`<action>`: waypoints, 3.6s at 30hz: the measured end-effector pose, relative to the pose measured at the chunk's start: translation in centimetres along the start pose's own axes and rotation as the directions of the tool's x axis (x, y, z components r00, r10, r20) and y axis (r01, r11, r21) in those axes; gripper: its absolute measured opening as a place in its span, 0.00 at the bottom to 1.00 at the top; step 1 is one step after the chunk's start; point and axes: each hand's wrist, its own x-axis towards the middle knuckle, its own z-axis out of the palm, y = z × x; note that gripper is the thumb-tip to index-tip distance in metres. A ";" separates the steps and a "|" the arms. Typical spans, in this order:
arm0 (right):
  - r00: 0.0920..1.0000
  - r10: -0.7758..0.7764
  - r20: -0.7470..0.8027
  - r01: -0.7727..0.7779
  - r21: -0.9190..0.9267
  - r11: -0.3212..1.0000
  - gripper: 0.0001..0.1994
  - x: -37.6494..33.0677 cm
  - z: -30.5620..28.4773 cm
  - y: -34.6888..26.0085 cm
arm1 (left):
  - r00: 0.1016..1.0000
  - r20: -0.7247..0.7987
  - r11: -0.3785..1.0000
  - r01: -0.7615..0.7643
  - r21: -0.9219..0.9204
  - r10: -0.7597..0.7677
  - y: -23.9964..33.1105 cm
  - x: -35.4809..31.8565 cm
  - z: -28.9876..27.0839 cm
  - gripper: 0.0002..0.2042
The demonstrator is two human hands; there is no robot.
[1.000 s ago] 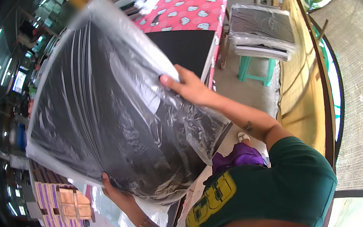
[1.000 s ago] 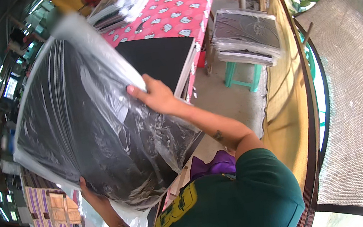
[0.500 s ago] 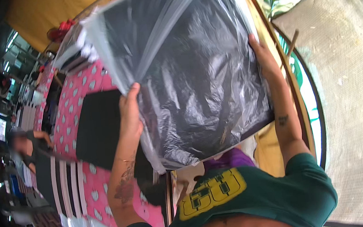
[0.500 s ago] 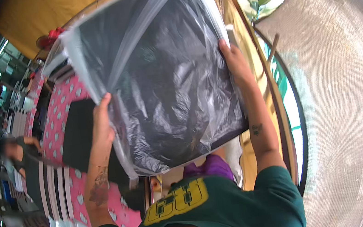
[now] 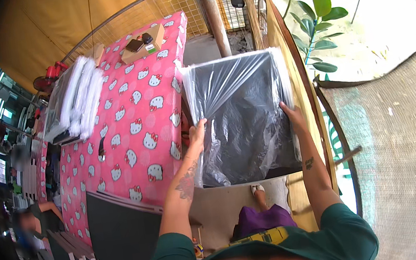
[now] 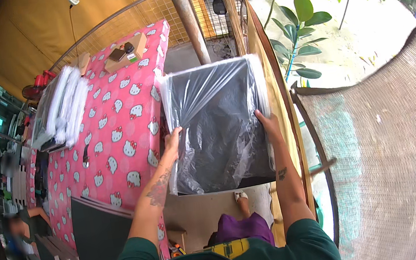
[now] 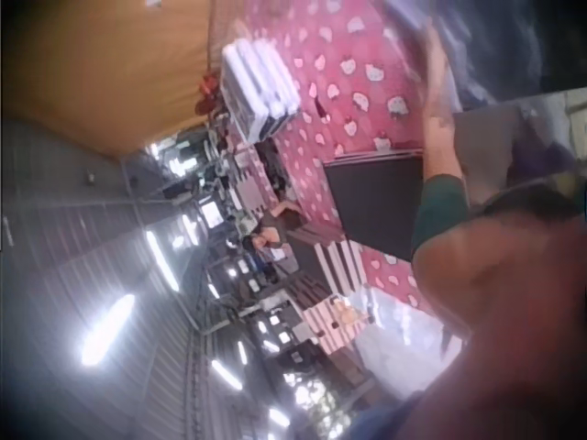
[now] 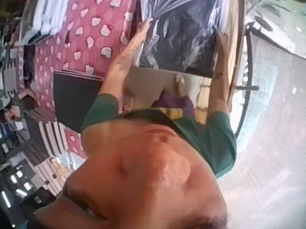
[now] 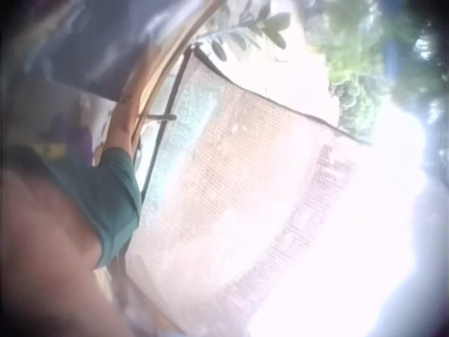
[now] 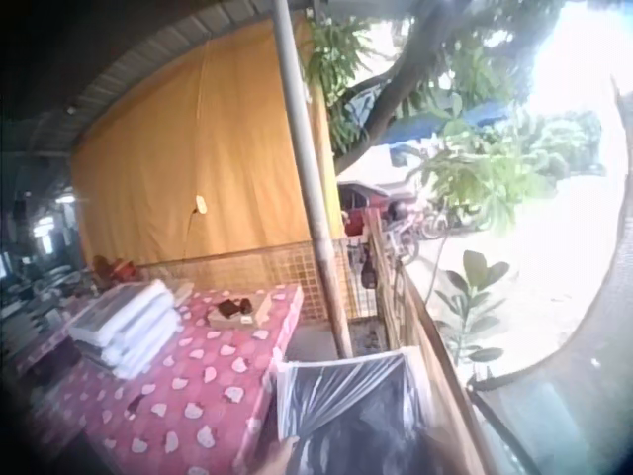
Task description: The person places black cardboard folders into plastic bags one by one and stacks the bagged folders on a table.
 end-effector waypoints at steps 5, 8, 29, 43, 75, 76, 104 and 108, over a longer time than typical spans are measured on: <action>0.982 0.177 -0.071 -0.185 -0.120 0.975 0.39 7.3 0.4 6.2 | 0.994 -0.105 0.991 0.027 0.129 -0.014 -1.7 7.6 3.6 0.29; 0.977 0.201 -0.066 -0.209 -0.157 0.965 0.39 8.6 1.4 6.5 | 0.986 -0.142 0.971 0.116 0.209 -0.087 -1.6 7.7 5.3 0.32; 0.962 0.265 -0.061 -0.271 -0.326 0.906 0.33 13.4 1.8 9.0 | 0.965 -0.163 0.921 0.248 0.300 -0.207 -1.8 12.9 8.1 0.40; 0.993 -0.019 -0.114 -0.043 -0.516 0.856 0.42 12.9 2.0 8.4 | 0.885 -0.194 0.906 -0.411 0.103 0.424 5.6 -5.2 -0.8 0.28; 0.296 0.511 0.807 0.054 -0.549 0.834 0.41 -50.0 21.4 -3.7 | 0.909 -0.332 0.803 0.005 -0.596 -0.252 -30.0 -59.6 -49.9 0.29; 0.193 0.529 0.826 -0.028 -0.535 0.845 0.41 -50.5 22.1 -3.7 | 0.910 -0.301 0.821 0.072 -0.566 -0.287 -30.5 -60.2 -51.8 0.28; 0.415 -0.083 0.906 -0.385 0.258 0.886 0.35 -89.6 34.6 5.8 | 0.036 -0.851 0.826 0.224 0.518 0.524 -19.4 -97.2 -40.3 0.22; 0.407 -0.095 0.908 -0.420 0.279 0.864 0.34 -92.9 34.1 8.2 | 0.068 -0.870 0.817 0.313 0.483 0.489 -24.1 -98.6 -39.8 0.23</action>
